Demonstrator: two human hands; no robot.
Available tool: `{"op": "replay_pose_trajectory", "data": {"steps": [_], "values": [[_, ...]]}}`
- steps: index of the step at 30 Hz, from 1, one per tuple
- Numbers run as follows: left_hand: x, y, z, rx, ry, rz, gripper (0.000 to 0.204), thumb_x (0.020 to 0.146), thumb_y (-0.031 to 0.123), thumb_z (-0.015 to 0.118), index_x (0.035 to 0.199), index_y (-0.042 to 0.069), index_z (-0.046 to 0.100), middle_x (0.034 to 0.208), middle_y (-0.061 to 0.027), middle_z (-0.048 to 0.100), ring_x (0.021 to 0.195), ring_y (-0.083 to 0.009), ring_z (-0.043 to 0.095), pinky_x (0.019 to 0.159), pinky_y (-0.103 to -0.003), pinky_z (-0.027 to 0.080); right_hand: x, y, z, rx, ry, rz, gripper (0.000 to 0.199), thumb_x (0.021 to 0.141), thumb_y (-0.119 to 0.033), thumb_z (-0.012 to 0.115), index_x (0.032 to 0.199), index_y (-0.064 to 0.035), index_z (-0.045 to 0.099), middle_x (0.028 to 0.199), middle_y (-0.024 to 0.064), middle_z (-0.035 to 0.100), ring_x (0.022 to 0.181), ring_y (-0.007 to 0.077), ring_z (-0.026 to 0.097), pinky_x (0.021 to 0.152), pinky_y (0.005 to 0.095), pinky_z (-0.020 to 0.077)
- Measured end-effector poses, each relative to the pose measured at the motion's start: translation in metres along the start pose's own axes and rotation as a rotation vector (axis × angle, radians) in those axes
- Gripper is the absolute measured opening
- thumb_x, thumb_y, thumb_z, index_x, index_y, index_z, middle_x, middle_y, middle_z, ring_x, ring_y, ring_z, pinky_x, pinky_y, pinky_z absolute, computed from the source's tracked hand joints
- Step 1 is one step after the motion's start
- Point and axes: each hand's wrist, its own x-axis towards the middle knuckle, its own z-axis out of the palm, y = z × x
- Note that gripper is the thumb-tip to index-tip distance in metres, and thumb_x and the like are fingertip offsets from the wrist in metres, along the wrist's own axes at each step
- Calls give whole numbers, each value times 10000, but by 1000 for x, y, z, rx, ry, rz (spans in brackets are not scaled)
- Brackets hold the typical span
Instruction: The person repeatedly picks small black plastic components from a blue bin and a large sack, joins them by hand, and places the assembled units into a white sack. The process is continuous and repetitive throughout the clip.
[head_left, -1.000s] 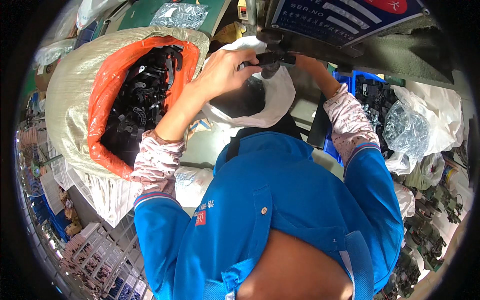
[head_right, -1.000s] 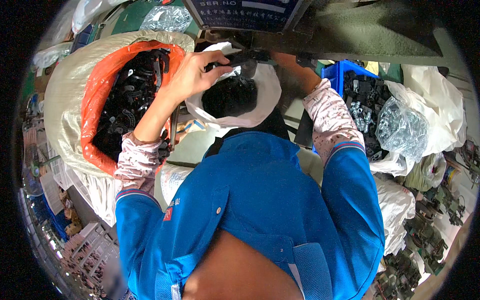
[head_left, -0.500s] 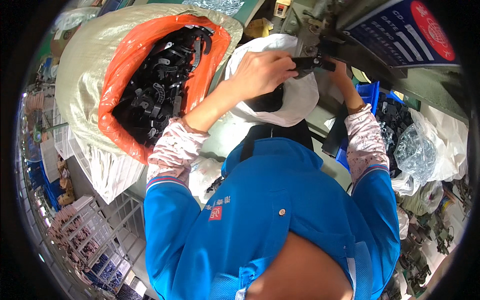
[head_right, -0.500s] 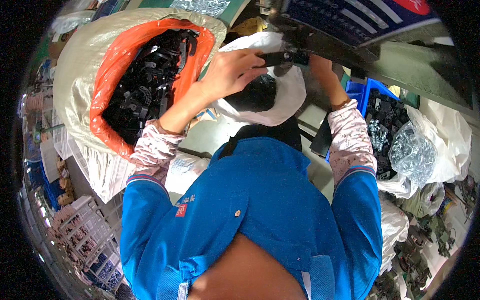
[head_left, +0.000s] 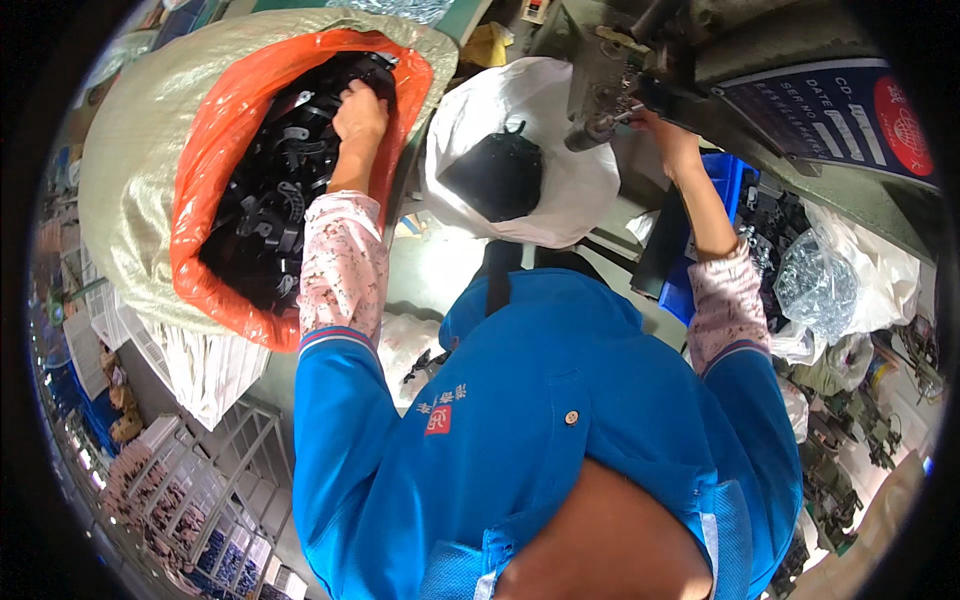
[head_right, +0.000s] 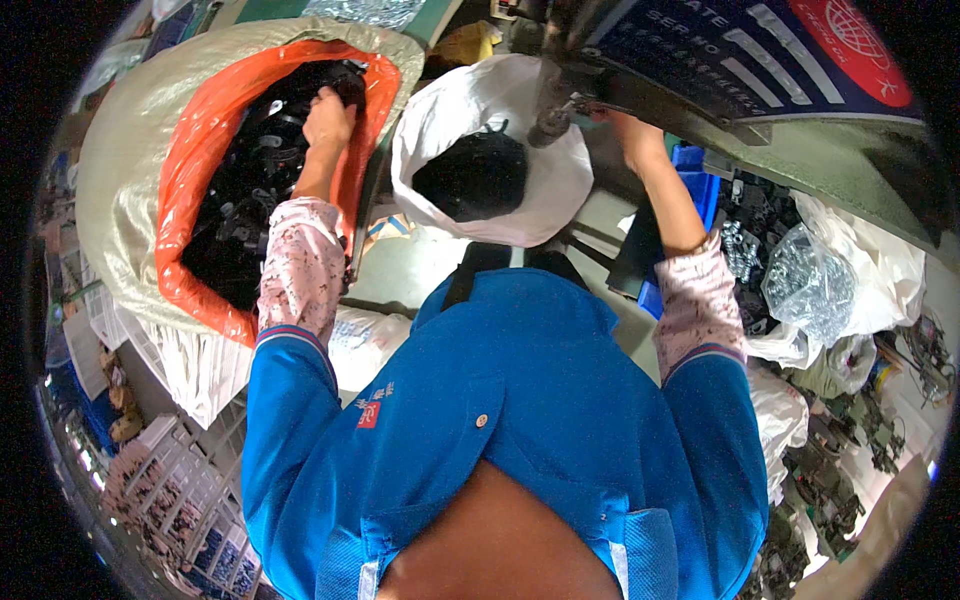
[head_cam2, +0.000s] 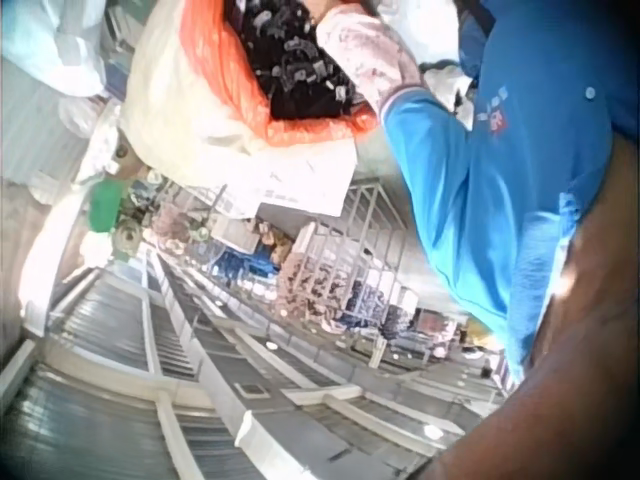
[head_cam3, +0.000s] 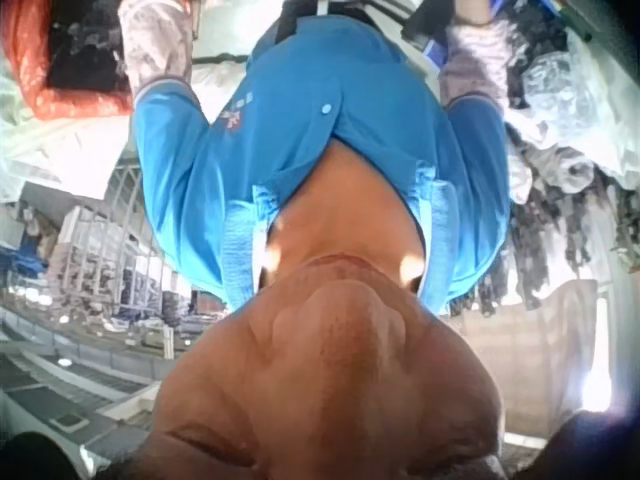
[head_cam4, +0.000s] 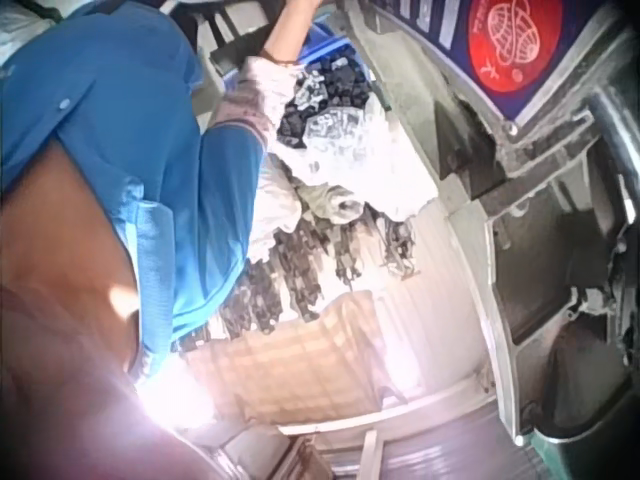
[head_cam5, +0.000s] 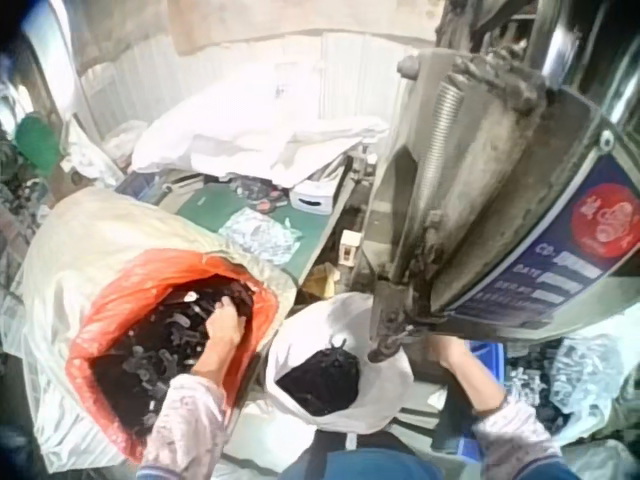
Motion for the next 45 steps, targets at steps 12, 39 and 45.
{"op": "replay_pose_trajectory", "data": {"steps": [12, 39, 45], "values": [[-20, -54, -9, -1423, 41, -22, 344, 793, 78, 809, 1099, 14, 667, 865, 36, 637, 727, -49, 559, 632, -197, 440, -71, -91, 14, 391, -300, -45, 139, 877, -92, 713, 985, -8, 689, 818, 23, 656, 708, 119, 586, 632, 264, 461], [-306, 271, 3, -1721, -1058, 18, 175, 868, 44, 702, 1033, 32, 645, 699, 47, 539, 506, -35, 411, 450, -216, 305, -111, 63, -210, -1244, 152, 36, 165, 858, -222, 648, 915, -72, 685, 896, 172, 698, 841, 392, 681, 701, 478, 546], [-325, 315, 4, -1639, -989, 95, 134, 873, 40, 688, 998, 25, 644, 691, 7, 551, 558, -81, 491, 491, -232, 372, -117, 77, -216, -977, 273, -103, 241, 824, -183, 651, 1021, -48, 675, 923, 196, 693, 897, 352, 685, 739, 439, 548]]}}
